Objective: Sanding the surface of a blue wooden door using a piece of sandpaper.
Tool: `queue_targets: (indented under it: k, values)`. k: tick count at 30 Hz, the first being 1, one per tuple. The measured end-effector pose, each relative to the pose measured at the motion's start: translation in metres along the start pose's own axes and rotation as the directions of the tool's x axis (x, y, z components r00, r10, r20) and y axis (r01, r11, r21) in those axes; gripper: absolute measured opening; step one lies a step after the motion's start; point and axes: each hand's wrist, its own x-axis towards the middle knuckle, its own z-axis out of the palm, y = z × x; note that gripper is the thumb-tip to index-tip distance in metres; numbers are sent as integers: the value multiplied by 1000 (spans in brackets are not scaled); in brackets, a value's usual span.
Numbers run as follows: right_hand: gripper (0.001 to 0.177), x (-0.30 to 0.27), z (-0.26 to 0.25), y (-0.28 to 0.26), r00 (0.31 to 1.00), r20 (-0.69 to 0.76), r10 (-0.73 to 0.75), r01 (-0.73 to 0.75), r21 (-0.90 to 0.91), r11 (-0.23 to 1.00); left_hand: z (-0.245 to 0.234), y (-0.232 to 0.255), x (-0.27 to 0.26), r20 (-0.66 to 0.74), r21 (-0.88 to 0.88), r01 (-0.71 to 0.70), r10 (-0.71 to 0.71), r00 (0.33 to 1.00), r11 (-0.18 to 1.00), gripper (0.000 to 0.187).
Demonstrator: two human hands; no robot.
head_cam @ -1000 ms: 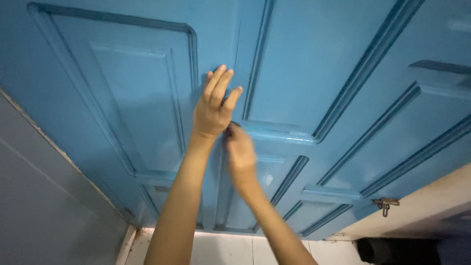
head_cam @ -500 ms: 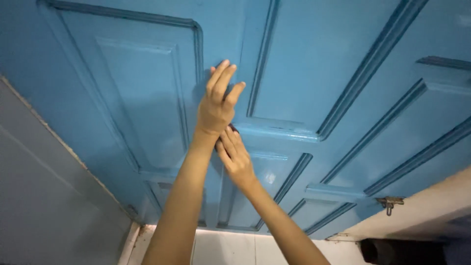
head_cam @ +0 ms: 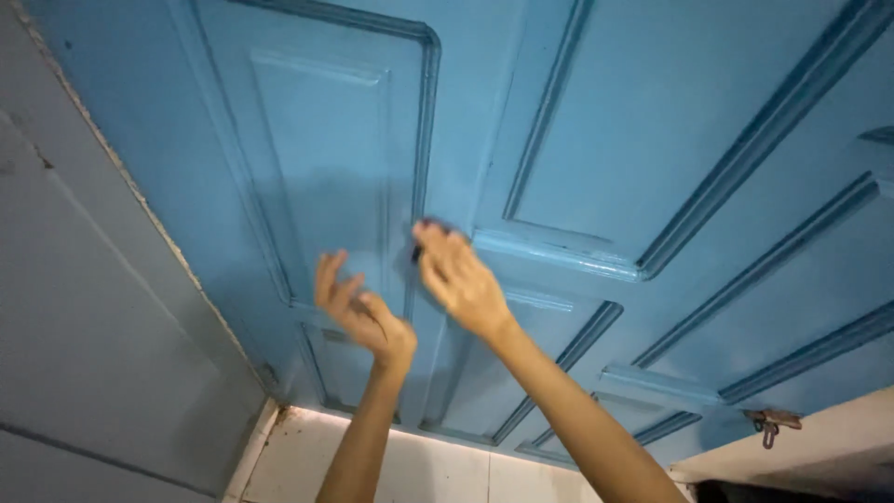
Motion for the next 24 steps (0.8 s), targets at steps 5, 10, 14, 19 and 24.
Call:
queue_targets:
  k: [5, 10, 14, 19, 24]
  values:
    - [15, -25, 15, 3, 946, 125, -298, 295, 41, 954, -23, -11, -22, 57, 39, 15, -17, 998, 999, 23]
    - [25, 71, -37, 35, 998, -54, 30, -32, -50, 998, -29, -2, -16, 32, 82, 45, -47, 998, 996, 21]
    - [32, 35, -2, 8, 999, 29, -27, 31, -134, 991, -31, 9, -18, -10, -16, 94, -94, 996, 995, 23]
    - [28, -44, 34, -18, 923, 188, -336, 344, -10, 939, -67, 10, -8, 148, 114, -49, 32, 988, 992, 19]
    - [33, 52, -23, 24, 987, 63, -146, 154, -147, 977, -84, 8, -6, 114, 138, -5, -11, 993, 990, 16]
